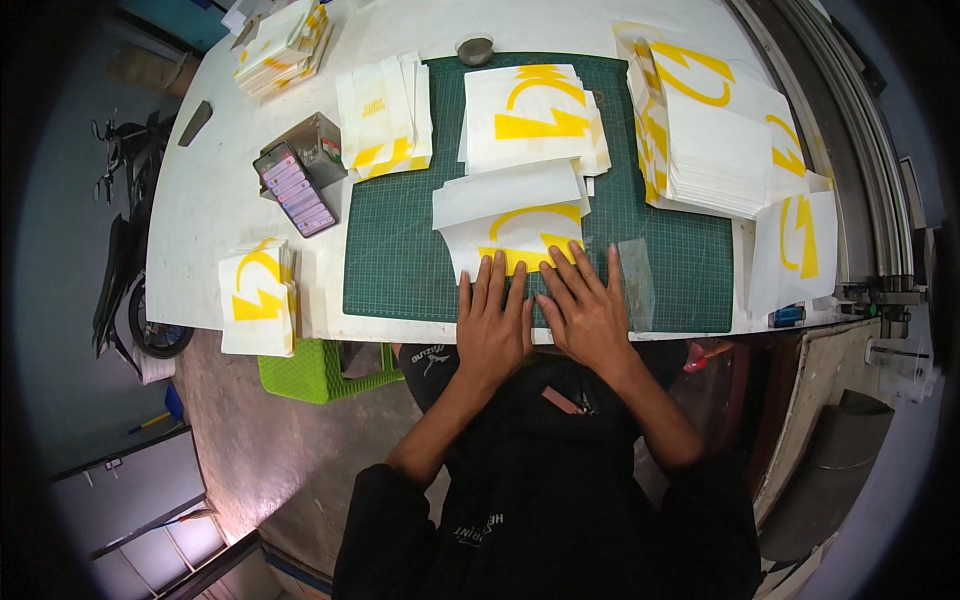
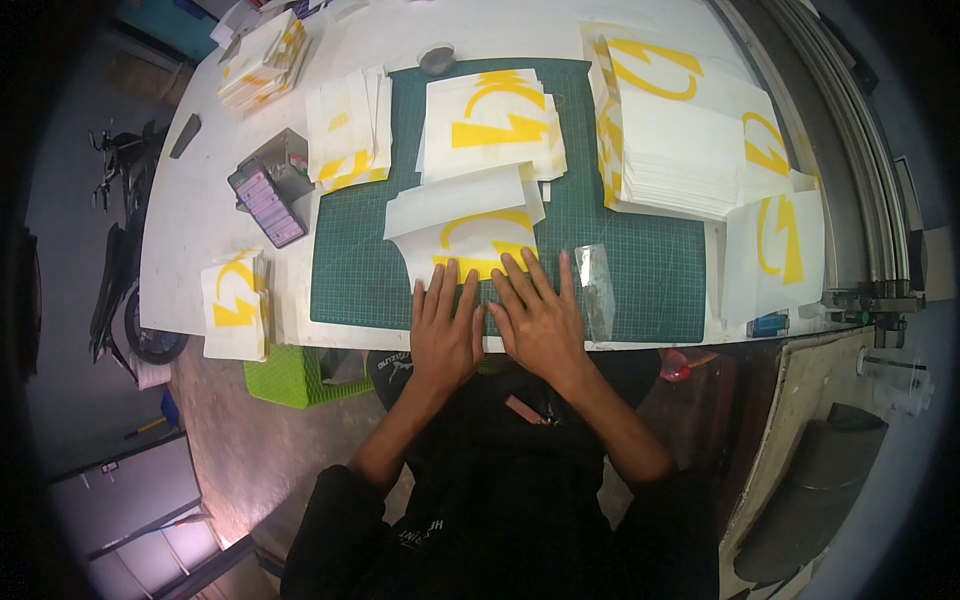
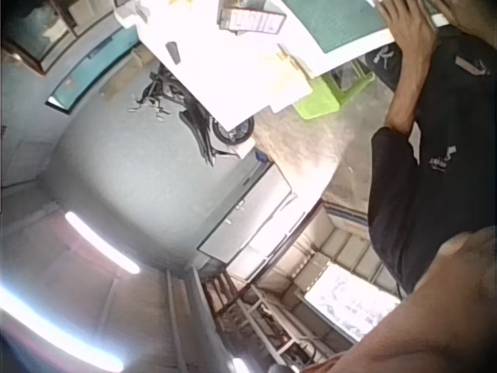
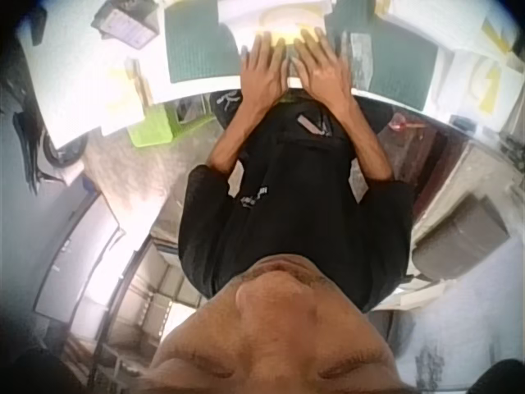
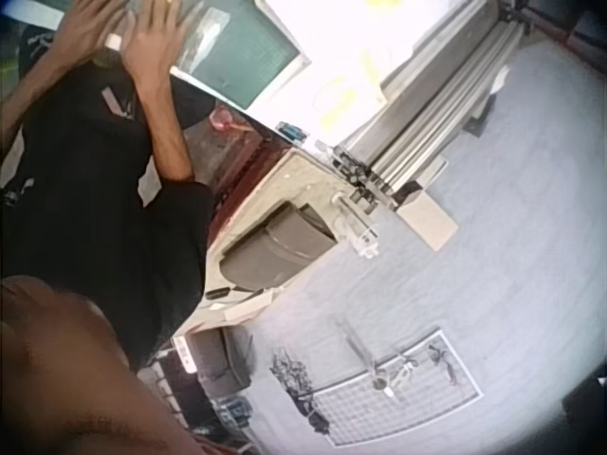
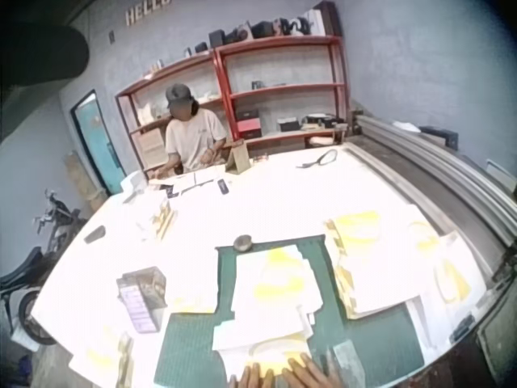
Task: The person repeatedly folds white paper sheets with yellow printed logos on a green cutting mat. They smooth each fold with both hands, stack the folded sheets, and occasionally lift a sheet to check alignment before continuing the folding sequence.
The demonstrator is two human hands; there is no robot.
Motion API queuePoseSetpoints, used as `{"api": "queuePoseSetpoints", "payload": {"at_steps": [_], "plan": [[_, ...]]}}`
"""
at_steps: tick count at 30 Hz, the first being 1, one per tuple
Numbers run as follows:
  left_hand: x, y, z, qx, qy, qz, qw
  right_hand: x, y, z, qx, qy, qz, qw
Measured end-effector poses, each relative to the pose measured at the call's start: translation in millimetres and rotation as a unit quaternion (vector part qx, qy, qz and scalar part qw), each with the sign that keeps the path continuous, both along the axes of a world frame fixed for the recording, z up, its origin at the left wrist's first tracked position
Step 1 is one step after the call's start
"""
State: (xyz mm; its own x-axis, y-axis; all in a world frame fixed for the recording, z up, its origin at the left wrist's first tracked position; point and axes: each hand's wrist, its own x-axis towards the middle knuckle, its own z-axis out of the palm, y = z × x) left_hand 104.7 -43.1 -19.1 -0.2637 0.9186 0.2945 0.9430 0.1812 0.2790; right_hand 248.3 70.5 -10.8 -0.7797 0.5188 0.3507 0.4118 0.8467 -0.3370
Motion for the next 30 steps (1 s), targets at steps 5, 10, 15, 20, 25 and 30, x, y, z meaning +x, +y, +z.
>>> {"api": "queuePoseSetpoints", "payload": {"at_steps": [5, 10, 15, 20, 25, 30], "plan": [[-1.8, -2.3, 2.9, -0.009, -0.008, 0.007, 1.000, 1.1, -0.6, 2.4, 0.002, -0.001, -0.016, 1.000], [-18.4, -28.4, 4.8, -0.030, -0.004, 0.044, 0.999, 17.6, 3.6, -3.4, 0.024, -0.014, -0.081, 0.996], [-28.6, -42.3, 1.4, -0.038, 0.016, 0.064, 0.997, 22.6, 3.3, -7.5, 0.044, 0.000, -0.122, 0.992], [-27.3, -41.9, 1.9, -0.045, 0.036, 0.066, 0.996, 22.6, 3.5, -8.4, 0.041, 0.006, -0.132, 0.990], [-11.8, -28.5, 6.2, -0.031, -0.016, 0.069, 0.997, 16.2, 0.4, -6.3, 0.051, -0.002, -0.137, 0.989], [-16.1, -29.4, 0.4, -0.048, 0.003, 0.044, 0.998, -16.0, -26.8, 7.9, 0.029, -0.026, -0.123, 0.992]]}}
